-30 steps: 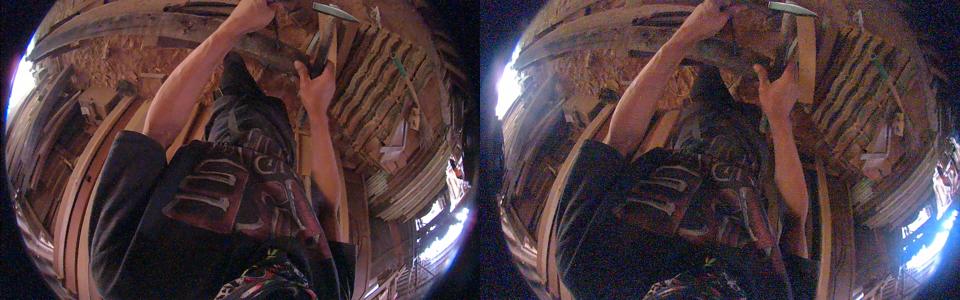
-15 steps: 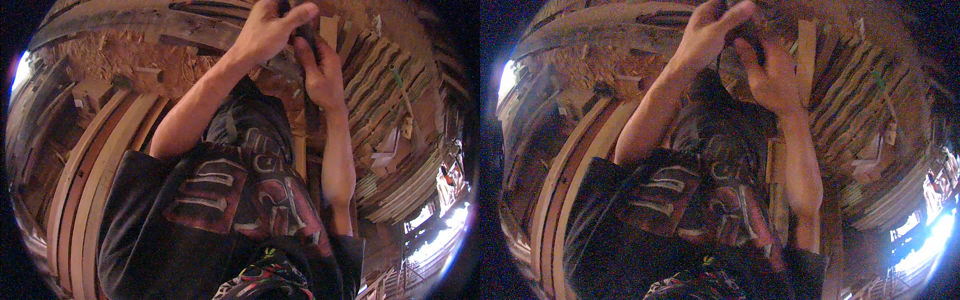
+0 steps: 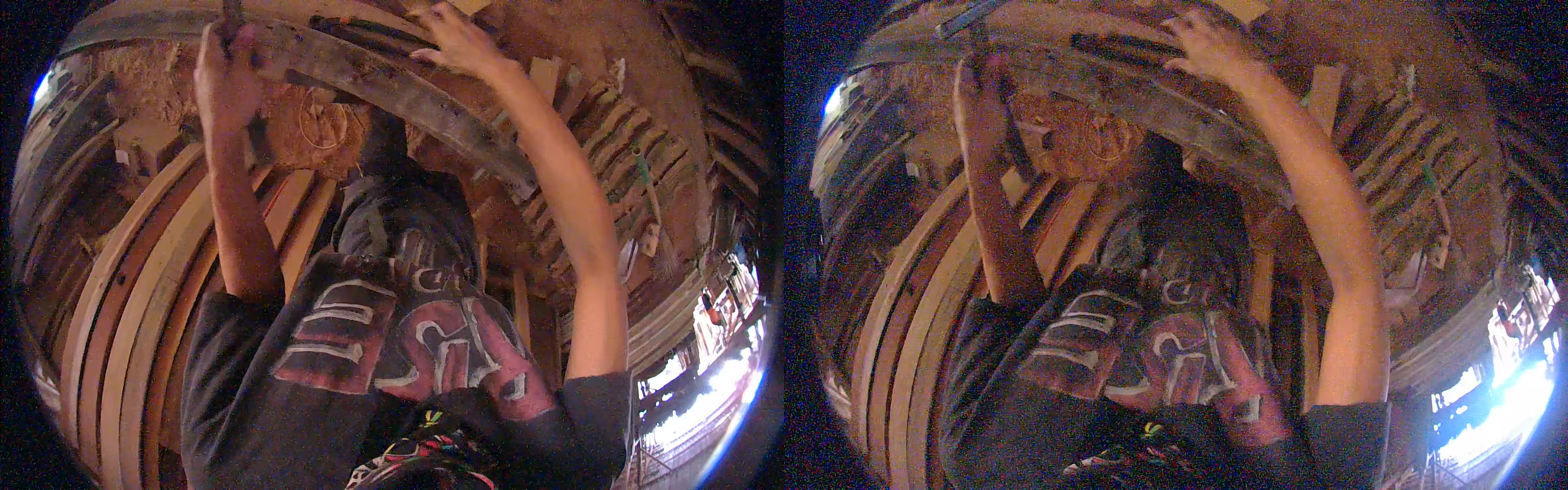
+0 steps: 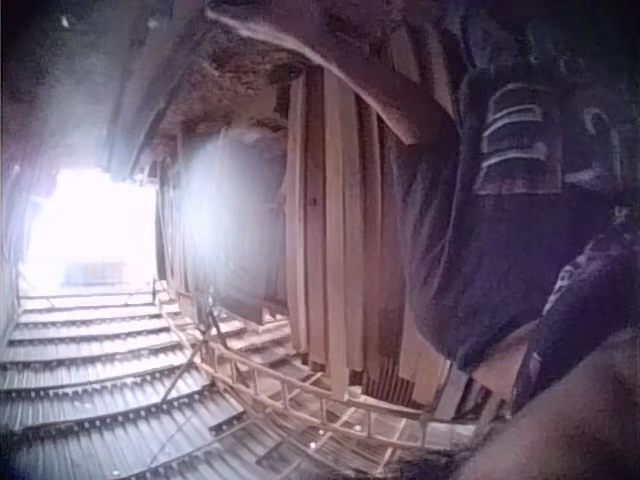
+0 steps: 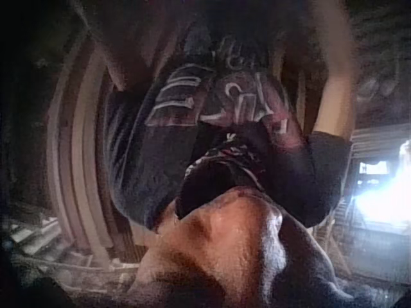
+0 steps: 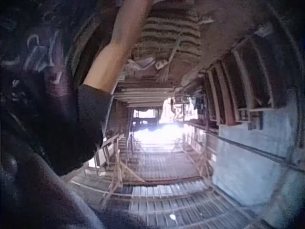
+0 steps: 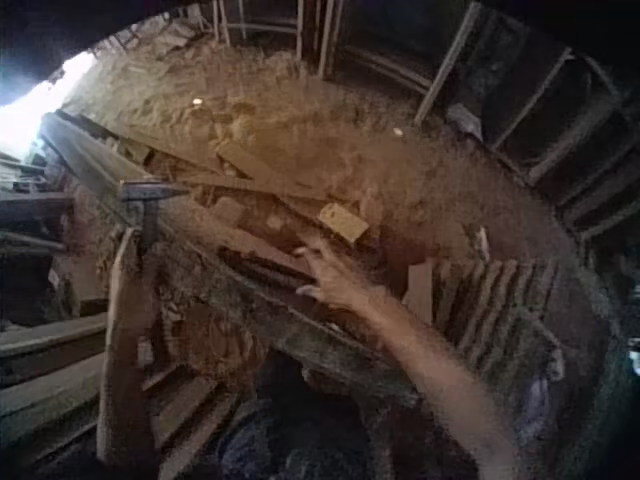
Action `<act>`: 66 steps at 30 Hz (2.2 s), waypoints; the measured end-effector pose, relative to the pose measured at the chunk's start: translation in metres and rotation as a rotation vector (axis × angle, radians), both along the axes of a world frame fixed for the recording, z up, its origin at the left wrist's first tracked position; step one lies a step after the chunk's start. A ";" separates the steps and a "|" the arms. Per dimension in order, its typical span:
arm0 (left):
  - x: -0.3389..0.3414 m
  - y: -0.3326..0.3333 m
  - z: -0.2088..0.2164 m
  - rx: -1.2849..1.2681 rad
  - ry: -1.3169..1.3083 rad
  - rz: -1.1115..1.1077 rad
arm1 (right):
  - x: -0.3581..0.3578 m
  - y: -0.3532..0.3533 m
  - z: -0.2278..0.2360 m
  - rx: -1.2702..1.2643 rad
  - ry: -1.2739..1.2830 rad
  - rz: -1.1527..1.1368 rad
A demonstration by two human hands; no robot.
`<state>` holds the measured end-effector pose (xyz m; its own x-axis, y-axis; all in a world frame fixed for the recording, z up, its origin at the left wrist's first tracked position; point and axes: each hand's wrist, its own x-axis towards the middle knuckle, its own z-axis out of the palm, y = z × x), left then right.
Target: The person hammers nails into a long wooden plank using a hammer. They repeatedly position the plank, insert nails, and strike them until the plank is secured.
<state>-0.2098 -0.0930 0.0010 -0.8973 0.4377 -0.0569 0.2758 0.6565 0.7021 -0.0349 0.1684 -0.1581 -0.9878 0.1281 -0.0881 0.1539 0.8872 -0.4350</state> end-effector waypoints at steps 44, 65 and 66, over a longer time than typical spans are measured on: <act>-0.037 0.008 -0.073 -0.249 0.898 0.145 | 0.170 0.017 0.262 -2.079 -1.084 -1.200; -0.050 -0.004 -0.079 -0.356 0.900 0.113 | 0.177 -0.020 0.266 -2.282 -0.795 -1.684; -0.053 -0.006 -0.082 -0.381 0.886 0.108 | 0.178 -0.020 0.261 -2.492 -0.726 -1.700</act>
